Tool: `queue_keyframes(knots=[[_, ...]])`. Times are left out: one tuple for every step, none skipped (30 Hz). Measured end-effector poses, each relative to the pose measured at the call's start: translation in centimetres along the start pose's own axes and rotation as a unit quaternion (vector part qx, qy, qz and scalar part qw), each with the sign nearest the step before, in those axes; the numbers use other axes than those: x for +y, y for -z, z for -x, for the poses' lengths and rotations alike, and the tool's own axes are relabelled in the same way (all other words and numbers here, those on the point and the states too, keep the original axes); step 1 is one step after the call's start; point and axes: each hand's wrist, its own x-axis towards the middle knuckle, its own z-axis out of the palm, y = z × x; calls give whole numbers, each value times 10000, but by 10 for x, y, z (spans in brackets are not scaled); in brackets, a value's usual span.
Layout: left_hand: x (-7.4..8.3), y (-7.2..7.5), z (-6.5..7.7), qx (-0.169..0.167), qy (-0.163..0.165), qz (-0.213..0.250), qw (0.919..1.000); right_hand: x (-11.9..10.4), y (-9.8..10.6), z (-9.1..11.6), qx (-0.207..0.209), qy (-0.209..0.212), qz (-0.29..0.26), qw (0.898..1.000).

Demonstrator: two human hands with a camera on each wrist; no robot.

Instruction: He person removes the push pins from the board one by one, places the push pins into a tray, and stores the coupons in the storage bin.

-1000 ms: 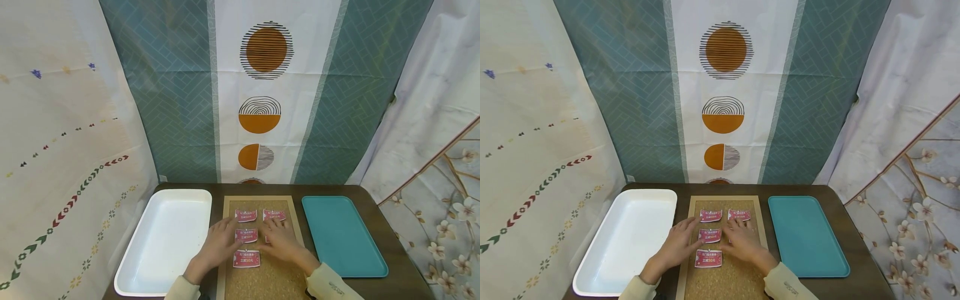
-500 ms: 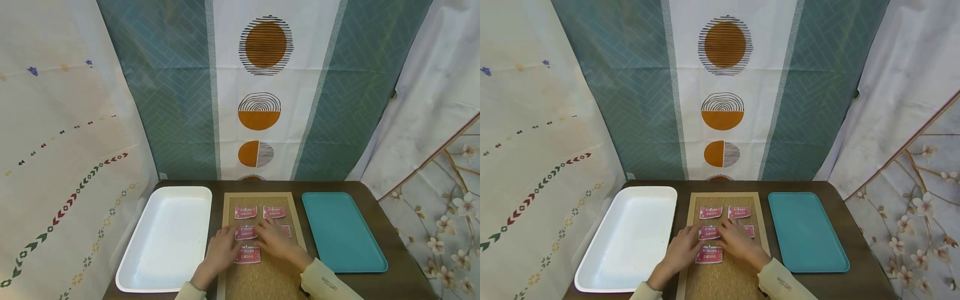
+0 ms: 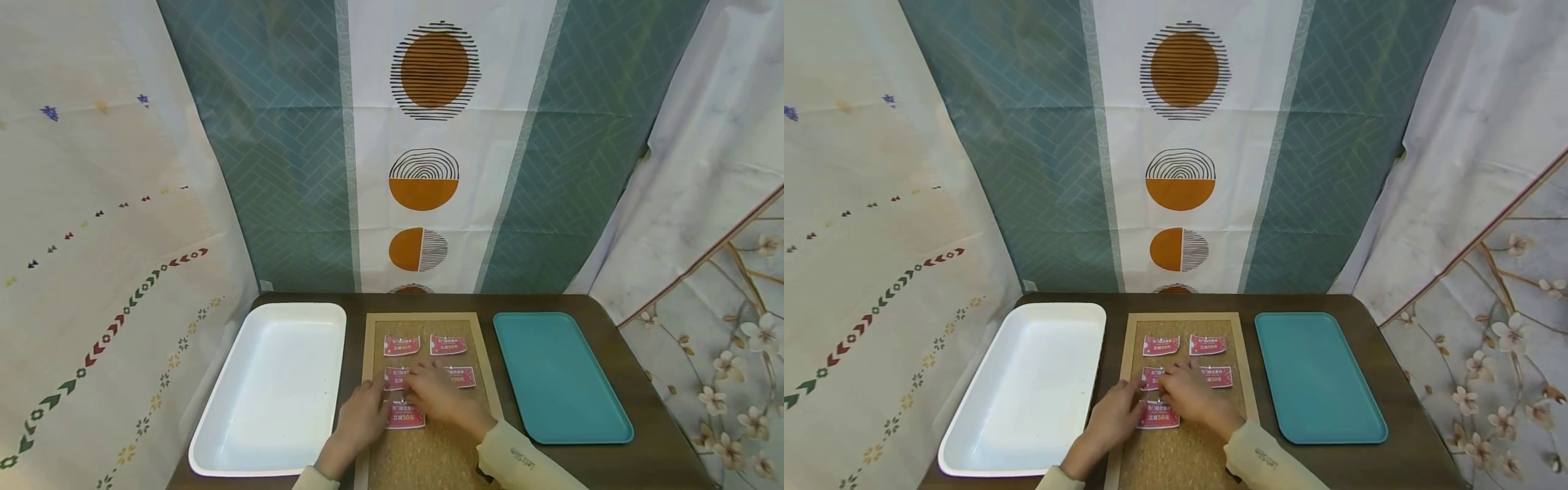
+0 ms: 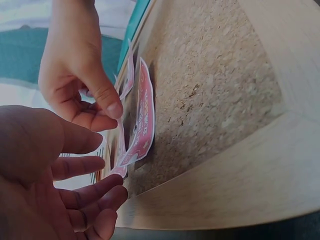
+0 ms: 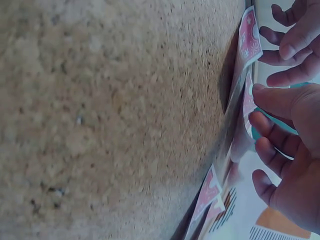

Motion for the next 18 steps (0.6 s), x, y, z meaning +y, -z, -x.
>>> queue_keyframes(knots=[[-1, -1, 0, 0, 11, 4, 10000, -1, -1, -1, -11, 17, 32, 10000], [-1, -2, 1, 6, 15, 0, 10000, -2, -2, -1, -43, 22, 59, 10000], [-2, -3, 1, 10, 17, 6, 10000, -3, -3, -2, -84, 16, 85, 9999], [-2, -3, 2, 19, 13, 9, 10000, -4, -4, -2, -123, 8, 108, 9999], [-2, -4, 2, 37, 2, 7, 10000, -5, -5, -3, -177, -18, 134, 9998], [-3, -4, 3, 38, 12, 20, 10000, -6, -6, -4, -250, -58, 124, 9996], [-3, -4, 3, 47, 13, 23, 10000, -6, -7, -4, -323, -85, 126, 9994], [-4, -5, 4, 59, 16, 20, 10000, -7, -8, -5, -379, -102, 127, 9991], [-4, -5, 4, 64, 27, 31, 10000, -8, -8, -5, -415, -120, 141, 9990], [-4, -6, 4, 67, 27, 32, 10000, -9, -9, -6, -435, -126, 150, 9989], [-3, -6, 5, 65, 34, 43, 10000, -9, -9, -6, -452, -130, 144, 9988], [-3, -6, 5, 58, 38, 57, 10000, -10, -9, -7, -458, -118, 128, 9988], [-3, -6, 5, 53, 23, 64, 10000, -10, -9, -7, -454, -93, 147, 9988], [-2, -6, 5, 44, 16, 83, 10000, -11, -9, -7, -442, -71, 185, 9988], [-2, -6, 5, 30, 6, 101, 9999, -12, -9, -8, -445, -64, 204, 9988], [-1, -6, 5, 11, -8, 131, 9999, -12, -8, -8, -443, -47, 219, 9988], [-1, -6, 5, -2, -19, 149, 9999, -12, -8, -9, -442, -40, 235, 9987], [-1, -6, 5, -19, -27, 165, 9999, -12, -9, -9, -440, -37, 251, 9987]])
